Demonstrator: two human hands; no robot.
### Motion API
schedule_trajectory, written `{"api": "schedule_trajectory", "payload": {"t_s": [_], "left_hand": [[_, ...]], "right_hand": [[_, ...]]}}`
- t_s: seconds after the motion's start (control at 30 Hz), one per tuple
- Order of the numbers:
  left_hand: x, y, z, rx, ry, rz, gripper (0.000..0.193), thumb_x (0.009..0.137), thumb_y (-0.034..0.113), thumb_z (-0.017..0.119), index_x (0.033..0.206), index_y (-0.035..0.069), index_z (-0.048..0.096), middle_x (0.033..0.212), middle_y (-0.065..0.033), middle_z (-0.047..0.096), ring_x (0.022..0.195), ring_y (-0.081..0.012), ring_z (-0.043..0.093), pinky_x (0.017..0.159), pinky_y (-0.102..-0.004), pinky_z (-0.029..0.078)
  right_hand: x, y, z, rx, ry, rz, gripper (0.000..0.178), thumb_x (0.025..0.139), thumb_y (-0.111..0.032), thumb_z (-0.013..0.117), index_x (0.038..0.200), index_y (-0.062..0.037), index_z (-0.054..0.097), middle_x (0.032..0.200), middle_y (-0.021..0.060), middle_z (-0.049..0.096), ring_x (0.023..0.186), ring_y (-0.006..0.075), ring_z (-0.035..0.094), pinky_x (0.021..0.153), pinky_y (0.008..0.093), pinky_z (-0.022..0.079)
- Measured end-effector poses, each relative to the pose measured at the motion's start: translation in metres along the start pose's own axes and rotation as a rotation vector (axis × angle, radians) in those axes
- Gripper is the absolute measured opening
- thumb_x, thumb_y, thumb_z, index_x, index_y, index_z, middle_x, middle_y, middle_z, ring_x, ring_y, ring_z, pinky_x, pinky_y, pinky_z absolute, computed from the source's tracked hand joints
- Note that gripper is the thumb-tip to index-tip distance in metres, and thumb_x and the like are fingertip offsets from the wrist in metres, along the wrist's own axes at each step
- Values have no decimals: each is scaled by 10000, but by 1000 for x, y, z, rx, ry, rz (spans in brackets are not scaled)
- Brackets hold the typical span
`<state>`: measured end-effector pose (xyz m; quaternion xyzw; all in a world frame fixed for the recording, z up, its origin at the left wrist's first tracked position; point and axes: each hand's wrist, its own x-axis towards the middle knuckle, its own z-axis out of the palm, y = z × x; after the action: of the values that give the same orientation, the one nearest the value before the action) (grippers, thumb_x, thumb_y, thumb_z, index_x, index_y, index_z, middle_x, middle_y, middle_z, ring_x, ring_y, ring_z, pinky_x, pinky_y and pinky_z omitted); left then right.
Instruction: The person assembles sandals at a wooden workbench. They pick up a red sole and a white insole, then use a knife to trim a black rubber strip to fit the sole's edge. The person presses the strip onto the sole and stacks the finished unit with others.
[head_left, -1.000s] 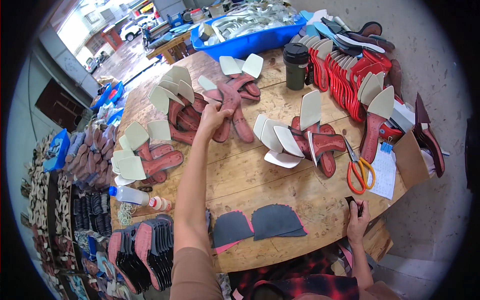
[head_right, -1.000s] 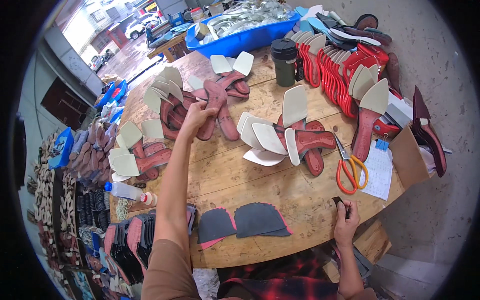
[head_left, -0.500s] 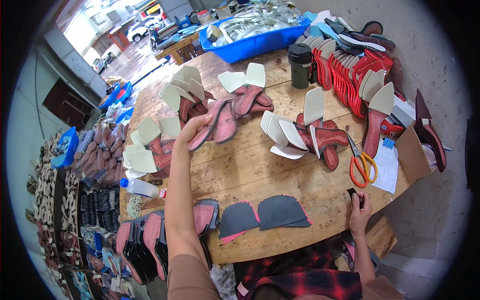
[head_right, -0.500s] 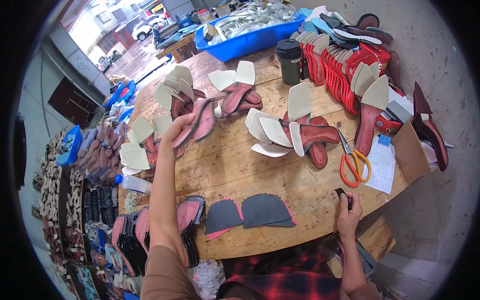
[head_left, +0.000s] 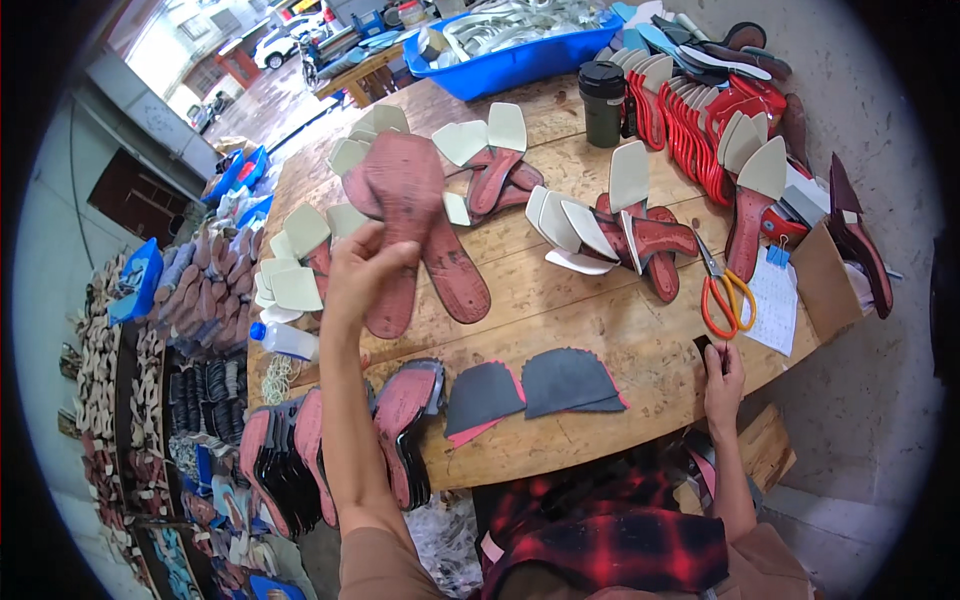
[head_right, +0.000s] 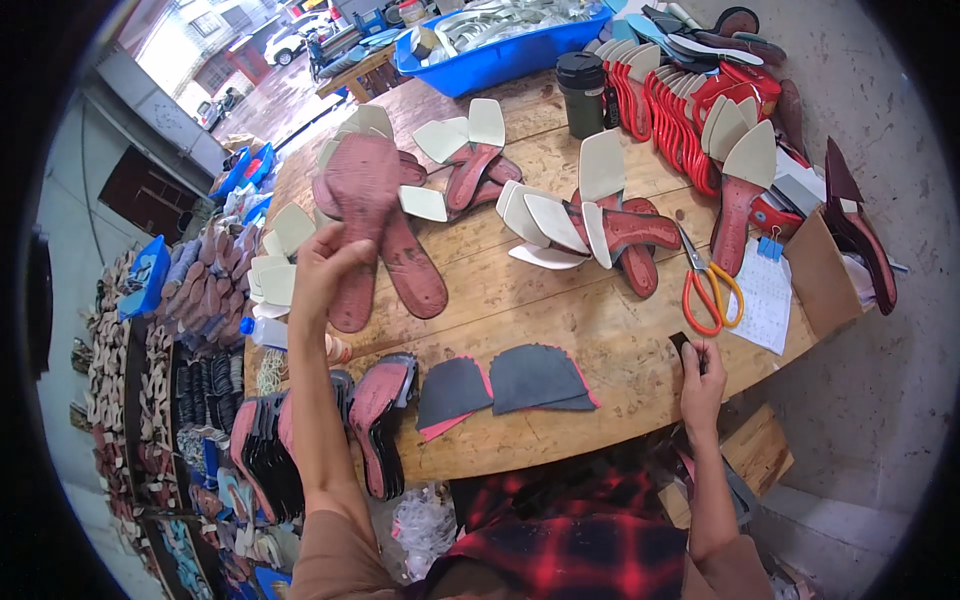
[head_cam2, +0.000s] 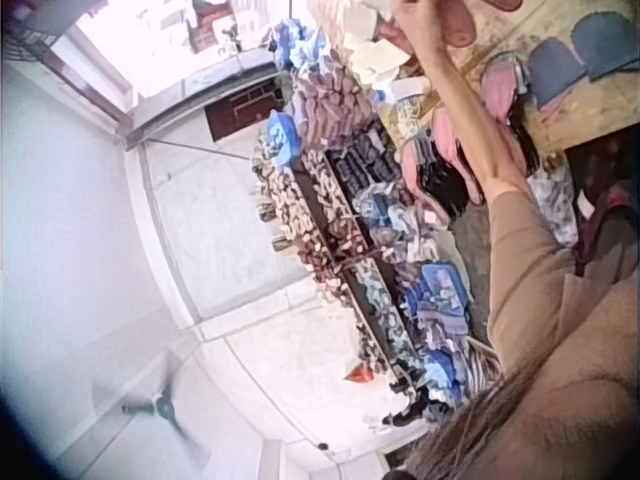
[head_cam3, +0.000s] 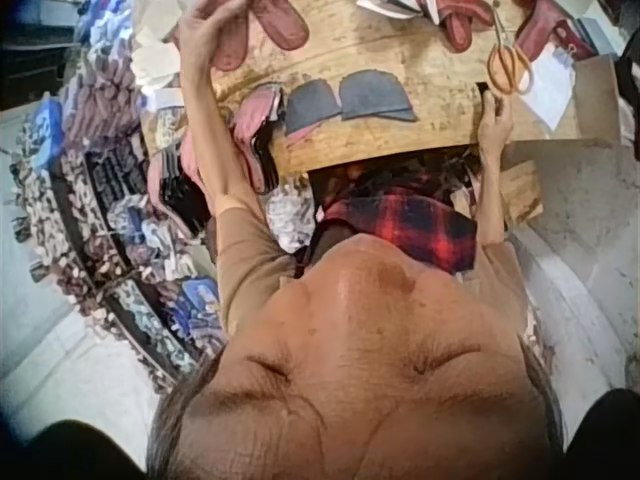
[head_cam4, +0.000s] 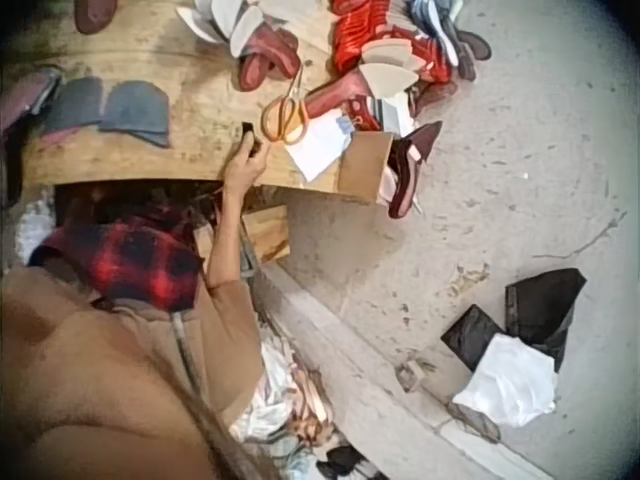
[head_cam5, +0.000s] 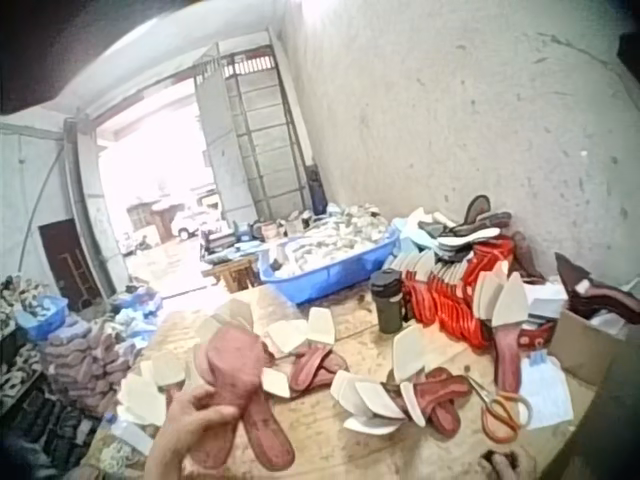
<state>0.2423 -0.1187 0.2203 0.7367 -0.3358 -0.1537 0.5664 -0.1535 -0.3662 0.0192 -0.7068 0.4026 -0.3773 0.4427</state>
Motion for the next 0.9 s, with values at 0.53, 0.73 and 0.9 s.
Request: {"api": "schedule_trajectory", "payload": {"t_s": [0.53, 0.73, 0.9], "left_hand": [[-173, 28, 187, 796, 283, 722, 267, 751, 55, 670, 1016, 86, 660, 986, -77, 612, 795, -244, 594, 634, -372, 461], [-206, 32, 200, 912, 146, 778, 533, 760, 134, 690, 1285, 95, 607, 1225, -74, 578, 1000, -217, 578, 789, -368, 446], [-202, 67, 185, 175, -155, 579, 886, 681, 377, 849, 1412, 77, 448, 1438, -227, 408, 1329, -387, 410, 1081, -471, 345]], "right_hand": [[-62, -177, 0, 575, -293, -118, 600, 853, -242, 737, 1361, -63, 473, 998, 51, 653, 677, 41, 477, 577, 197, 364], [-62, -190, -24, 106, -134, -414, 415, 877, -164, 698, 1236, -3, 568, 963, 121, 693, 638, 114, 601, 563, 269, 462], [-65, -168, -30, 62, -37, -480, 217, 914, -76, 623, 1113, 12, 624, 709, 118, 636, 548, 193, 586, 518, 320, 450]]}}
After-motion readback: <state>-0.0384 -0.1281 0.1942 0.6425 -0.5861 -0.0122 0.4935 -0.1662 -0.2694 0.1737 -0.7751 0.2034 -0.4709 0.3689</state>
